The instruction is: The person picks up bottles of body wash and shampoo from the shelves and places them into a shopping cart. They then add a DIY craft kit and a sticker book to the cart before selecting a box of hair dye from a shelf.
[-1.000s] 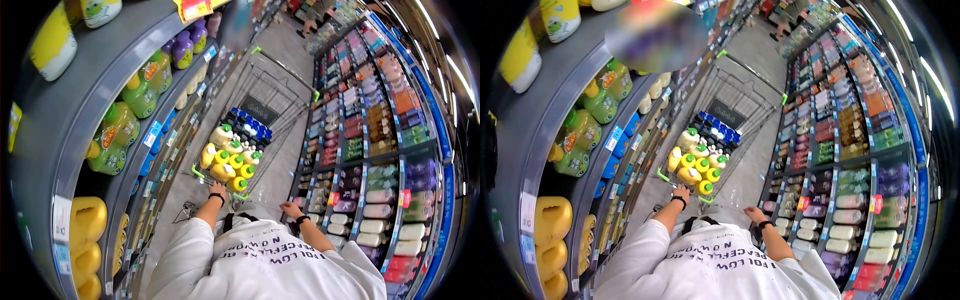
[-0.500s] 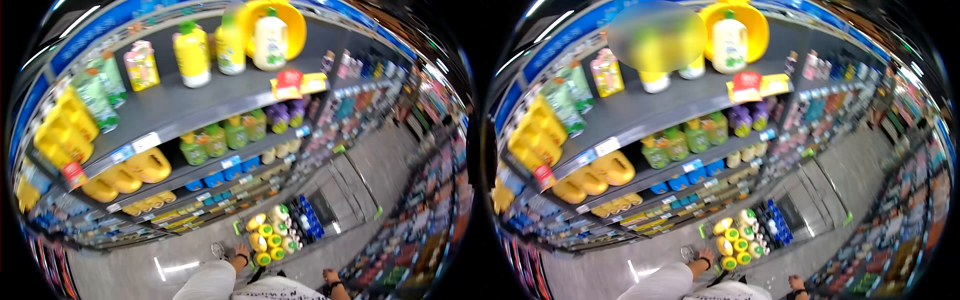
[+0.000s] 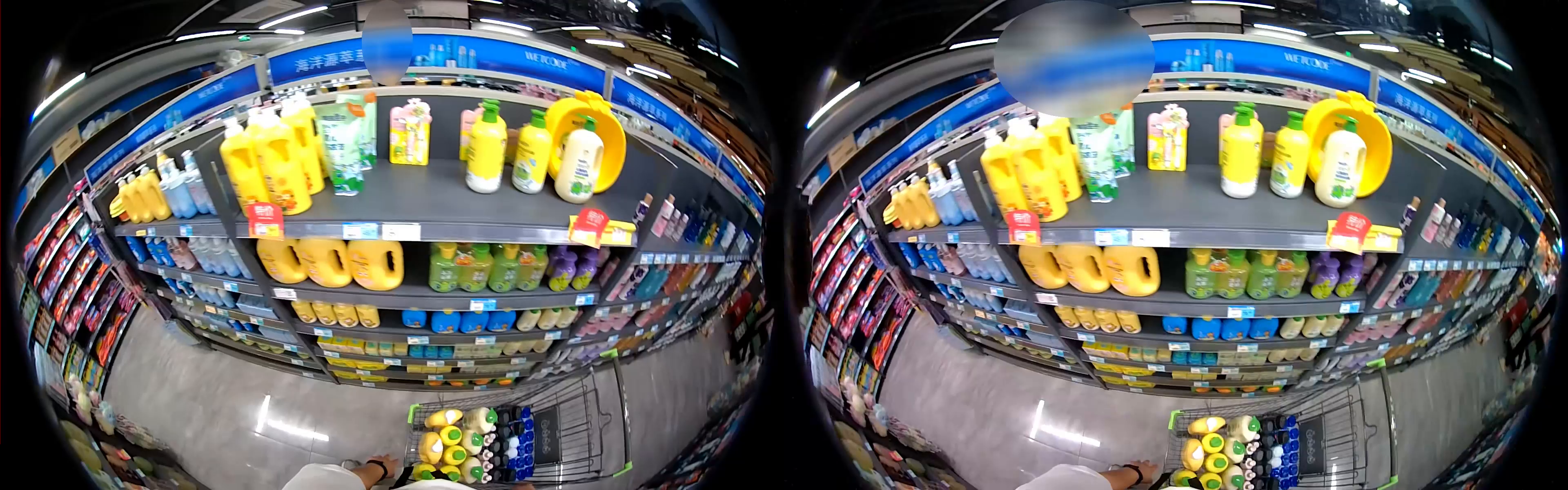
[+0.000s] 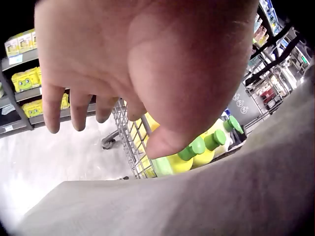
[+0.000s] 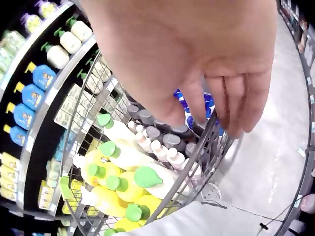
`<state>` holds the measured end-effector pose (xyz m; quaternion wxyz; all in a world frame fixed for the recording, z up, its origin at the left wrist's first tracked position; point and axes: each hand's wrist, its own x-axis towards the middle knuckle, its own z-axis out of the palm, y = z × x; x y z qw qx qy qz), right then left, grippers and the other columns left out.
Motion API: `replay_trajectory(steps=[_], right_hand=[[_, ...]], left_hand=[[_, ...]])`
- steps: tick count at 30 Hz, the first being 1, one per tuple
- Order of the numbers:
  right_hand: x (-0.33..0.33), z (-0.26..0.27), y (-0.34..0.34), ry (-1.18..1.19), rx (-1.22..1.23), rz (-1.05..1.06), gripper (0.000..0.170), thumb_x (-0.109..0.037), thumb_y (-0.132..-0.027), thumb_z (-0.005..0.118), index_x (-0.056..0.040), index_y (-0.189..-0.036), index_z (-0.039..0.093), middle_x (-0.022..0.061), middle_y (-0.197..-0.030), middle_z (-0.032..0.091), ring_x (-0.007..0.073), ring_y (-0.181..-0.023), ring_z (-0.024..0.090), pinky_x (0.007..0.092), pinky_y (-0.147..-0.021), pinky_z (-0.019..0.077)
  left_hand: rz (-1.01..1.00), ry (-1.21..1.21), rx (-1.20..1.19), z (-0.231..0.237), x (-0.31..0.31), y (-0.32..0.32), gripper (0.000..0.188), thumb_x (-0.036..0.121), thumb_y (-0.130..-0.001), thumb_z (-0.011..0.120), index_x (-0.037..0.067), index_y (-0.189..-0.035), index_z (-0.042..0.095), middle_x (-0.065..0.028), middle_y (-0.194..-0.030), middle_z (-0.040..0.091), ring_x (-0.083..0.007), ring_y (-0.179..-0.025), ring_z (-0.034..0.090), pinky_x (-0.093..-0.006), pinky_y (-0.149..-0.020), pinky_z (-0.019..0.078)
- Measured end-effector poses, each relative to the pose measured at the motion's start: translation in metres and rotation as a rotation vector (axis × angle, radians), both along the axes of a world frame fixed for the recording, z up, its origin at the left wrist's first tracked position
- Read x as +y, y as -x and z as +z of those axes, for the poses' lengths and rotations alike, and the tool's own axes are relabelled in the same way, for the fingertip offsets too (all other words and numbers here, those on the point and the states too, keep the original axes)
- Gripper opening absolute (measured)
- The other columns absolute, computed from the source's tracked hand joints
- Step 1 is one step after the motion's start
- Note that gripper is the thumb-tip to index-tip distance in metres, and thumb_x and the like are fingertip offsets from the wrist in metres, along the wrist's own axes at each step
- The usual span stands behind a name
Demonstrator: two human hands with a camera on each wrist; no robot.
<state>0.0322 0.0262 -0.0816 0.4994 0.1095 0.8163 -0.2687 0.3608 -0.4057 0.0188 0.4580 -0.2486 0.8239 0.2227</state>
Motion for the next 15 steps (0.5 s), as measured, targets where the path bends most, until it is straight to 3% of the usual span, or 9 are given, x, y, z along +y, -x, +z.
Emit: replay_trajectory(steps=[1, 3, 5, 7, 9, 11, 13, 14, 15], right_hand=[[-0.008, 0.008, -0.006, 0.002, -0.008, 0.019, 0.051, -0.01, -0.08, 0.06, -0.0167, -0.129, 0.046, 0.0118, -0.102, 0.059, 0.0265, -0.091, 0.061, 0.0459, -0.072, 0.0511], [-0.025, 0.02, -0.022, 0.001, -0.02, 0.04, 0.051, -0.012, -0.08, 0.061, -0.0156, -0.129, 0.047, 0.0113, -0.106, 0.059, 0.027, -0.095, 0.059, 0.0467, -0.075, 0.0505], [-0.039, 0.023, -0.047, -0.001, -0.027, 0.054, 0.051, -0.014, -0.08, 0.063, -0.0145, -0.129, 0.048, 0.0108, -0.109, 0.059, 0.0275, -0.1, 0.057, 0.0475, -0.078, 0.0498], [-0.058, 0.032, -0.079, -0.014, -0.026, 0.033, 0.051, -0.017, -0.08, 0.064, -0.0134, -0.128, 0.049, 0.0103, -0.112, 0.059, 0.028, -0.104, 0.054, 0.0484, -0.081, 0.0492], [-0.084, 0.05, -0.133, -0.004, -0.002, 0.001, 0.051, -0.019, -0.079, 0.065, -0.0123, -0.128, 0.05, 0.0099, -0.115, 0.058, 0.0285, -0.109, 0.052, 0.0492, -0.084, 0.0485], [-0.098, 0.072, -0.176, 0.156, 0.07, 0.09, 0.049, -0.023, -0.082, 0.064, -0.0118, -0.128, 0.051, 0.0103, -0.119, 0.055, 0.029, -0.108, 0.052, 0.0489, -0.081, 0.0505], [-0.124, 0.128, -0.23, 0.086, 0.042, -0.016, 0.054, -0.029, -0.082, 0.063, -0.0114, -0.131, 0.051, 0.0125, -0.127, 0.054, 0.0279, -0.115, 0.051, 0.0468, -0.087, 0.0498], [-0.126, 0.145, -0.247, 0.085, 0.025, 0.041, 0.055, -0.031, -0.081, 0.064, -0.0146, -0.132, 0.051, 0.0116, -0.127, 0.054, 0.0272, -0.118, 0.048, 0.0457, -0.088, 0.0498], [-0.126, 0.161, -0.262, 0.052, 0.046, 0.098, 0.054, -0.033, -0.081, 0.064, -0.0144, -0.131, 0.052, 0.0117, -0.126, 0.054, 0.0282, -0.118, 0.05, 0.046, -0.088, 0.0502]], left_hand=[[-0.009, 0.013, -0.001, -0.015, 0.001, -0.007, 0.062, 0.031, -0.084, 0.053, 0.024, -0.142, 0.032, -0.0131, -0.147, 0.032, -0.0356, -0.13, 0.039, -0.0535, -0.102, 0.0354], [-0.045, -0.092, 0.127, -0.095, -0.006, -0.027, 0.067, 0.033, -0.084, 0.053, 0.026, -0.145, 0.028, -0.016, -0.141, 0.041, -0.0351, -0.125, 0.045, -0.0521, -0.101, 0.037], [0.012, -0.166, 0.133, -0.057, -0.008, -0.03, 0.067, 0.038, -0.084, 0.053, 0.026, -0.145, 0.029, -0.0195, -0.128, 0.053, -0.0367, -0.119, 0.051, -0.0485, -0.099, 0.0393], [0.033, -0.295, 0.352, -0.055, -0.013, -0.035, 0.064, 0.038, -0.082, 0.056, 0.024, -0.142, 0.036, -0.0219, -0.117, 0.06, -0.0386, -0.113, 0.054, -0.0453, -0.097, 0.0416], [0.387, -0.398, 0.346, -0.043, -0.03, -0.05, 0.062, 0.037, -0.08, 0.06, 0.022, -0.137, 0.043, -0.0225, -0.12, 0.058, -0.0397, -0.113, 0.054, -0.0444, -0.097, 0.0419], [-0.112, -0.298, 0.678, -0.106, -0.035, -0.066, 0.057, 0.032, -0.078, 0.059, 0.021, -0.133, 0.047, -0.0224, -0.119, 0.058, -0.0393, -0.11, 0.056, -0.0454, -0.095, 0.0441], [-0.229, -0.211, 0.564, -0.069, -0.048, -0.069, 0.054, 0.025, -0.075, 0.058, 0.02, -0.128, 0.051, -0.0213, -0.118, 0.058, -0.0387, -0.104, 0.059, -0.0474, -0.09, 0.0477], [-0.238, -0.224, 0.518, -0.018, -0.059, -0.075, 0.053, 0.026, -0.075, 0.059, 0.015, -0.126, 0.053, -0.0212, -0.12, 0.058, -0.0378, -0.107, 0.058, -0.0464, -0.091, 0.0475], [-0.316, -0.226, 0.475, -0.048, -0.061, -0.071, 0.05, 0.028, -0.076, 0.058, 0.01, -0.123, 0.056, -0.0209, -0.12, 0.058, -0.037, -0.11, 0.057, -0.045, -0.092, 0.0475]])
